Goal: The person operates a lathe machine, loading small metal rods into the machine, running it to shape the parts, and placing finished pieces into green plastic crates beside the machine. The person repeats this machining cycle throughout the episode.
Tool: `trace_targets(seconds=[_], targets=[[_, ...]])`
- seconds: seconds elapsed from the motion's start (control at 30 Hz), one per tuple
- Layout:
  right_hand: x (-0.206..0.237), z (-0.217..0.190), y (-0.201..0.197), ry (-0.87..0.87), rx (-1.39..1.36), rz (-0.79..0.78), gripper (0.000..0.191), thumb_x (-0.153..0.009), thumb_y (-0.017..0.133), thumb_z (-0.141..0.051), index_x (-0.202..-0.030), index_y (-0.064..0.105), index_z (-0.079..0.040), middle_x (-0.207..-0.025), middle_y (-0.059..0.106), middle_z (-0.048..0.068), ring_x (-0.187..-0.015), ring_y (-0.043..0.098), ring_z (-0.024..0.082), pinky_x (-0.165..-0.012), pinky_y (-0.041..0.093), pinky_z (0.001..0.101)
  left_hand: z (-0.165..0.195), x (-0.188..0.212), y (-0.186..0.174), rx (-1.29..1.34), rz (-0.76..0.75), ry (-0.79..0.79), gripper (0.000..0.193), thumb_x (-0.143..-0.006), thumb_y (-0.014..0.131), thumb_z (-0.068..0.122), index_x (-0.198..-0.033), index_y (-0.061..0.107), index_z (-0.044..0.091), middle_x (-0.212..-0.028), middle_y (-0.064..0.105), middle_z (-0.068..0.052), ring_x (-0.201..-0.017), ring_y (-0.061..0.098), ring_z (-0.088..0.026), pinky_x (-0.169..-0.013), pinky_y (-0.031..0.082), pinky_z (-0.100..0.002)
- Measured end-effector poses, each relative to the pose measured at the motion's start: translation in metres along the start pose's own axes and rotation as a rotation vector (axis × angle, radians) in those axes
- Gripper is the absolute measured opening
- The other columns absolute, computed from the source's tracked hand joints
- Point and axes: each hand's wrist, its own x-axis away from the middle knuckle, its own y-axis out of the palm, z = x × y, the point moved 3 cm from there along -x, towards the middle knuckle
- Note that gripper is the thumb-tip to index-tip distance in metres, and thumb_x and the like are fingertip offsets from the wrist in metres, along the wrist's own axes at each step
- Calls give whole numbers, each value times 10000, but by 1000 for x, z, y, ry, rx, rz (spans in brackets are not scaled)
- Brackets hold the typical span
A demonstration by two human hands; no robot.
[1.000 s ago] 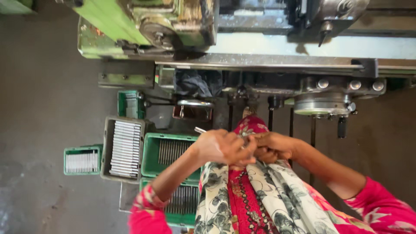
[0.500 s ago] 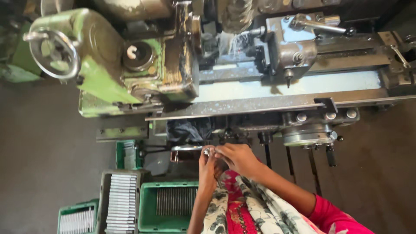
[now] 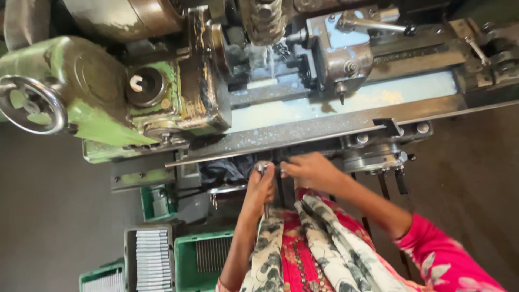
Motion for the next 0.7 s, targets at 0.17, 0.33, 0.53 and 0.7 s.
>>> trace_targets(seconds=[0.17, 0.33, 0.53, 0.7], targets=[[-4, 14, -21, 167, -114, 135, 291, -723, 775, -90, -935, 578, -59, -798, 641, 99, -738, 672, 357, -598, 501, 434, 25, -6, 35, -444, 125, 809, 328, -1096, 690, 411, -1042, 574, 110, -799, 606, 31, -696, 516, -8, -575, 424, -203], [-29, 9, -67, 73, 87, 314, 266, -708, 821, -128, -826, 592, -62, -732, 585, 126, -672, 583, 370, -597, 438, 464, 22, -28, 60, 223, 55, 326, 354, -970, 746, 343, -870, 564, 56, -701, 631, -14, -436, 344, -31, -379, 219, -237], [-48, 8, -118, 42, 95, 637, 188, -737, 821, -94, -784, 648, -38, -691, 542, 91, -643, 513, 310, -625, 368, 425, 52, -56, 83, 359, -64, 367, 290, -906, 807, 252, -826, 576, 97, -563, 412, 102, -417, 338, -50, -365, 192, -250], [-60, 20, -128, 103, 77, 736, 251, -793, 881, -97, -803, 637, -36, -698, 525, 94, -658, 507, 315, -652, 362, 421, 76, -85, 103, 276, -106, 475, 314, -972, 754, 270, -776, 605, 74, -555, 406, 67, -421, 326, -54, -385, 191, -259]])
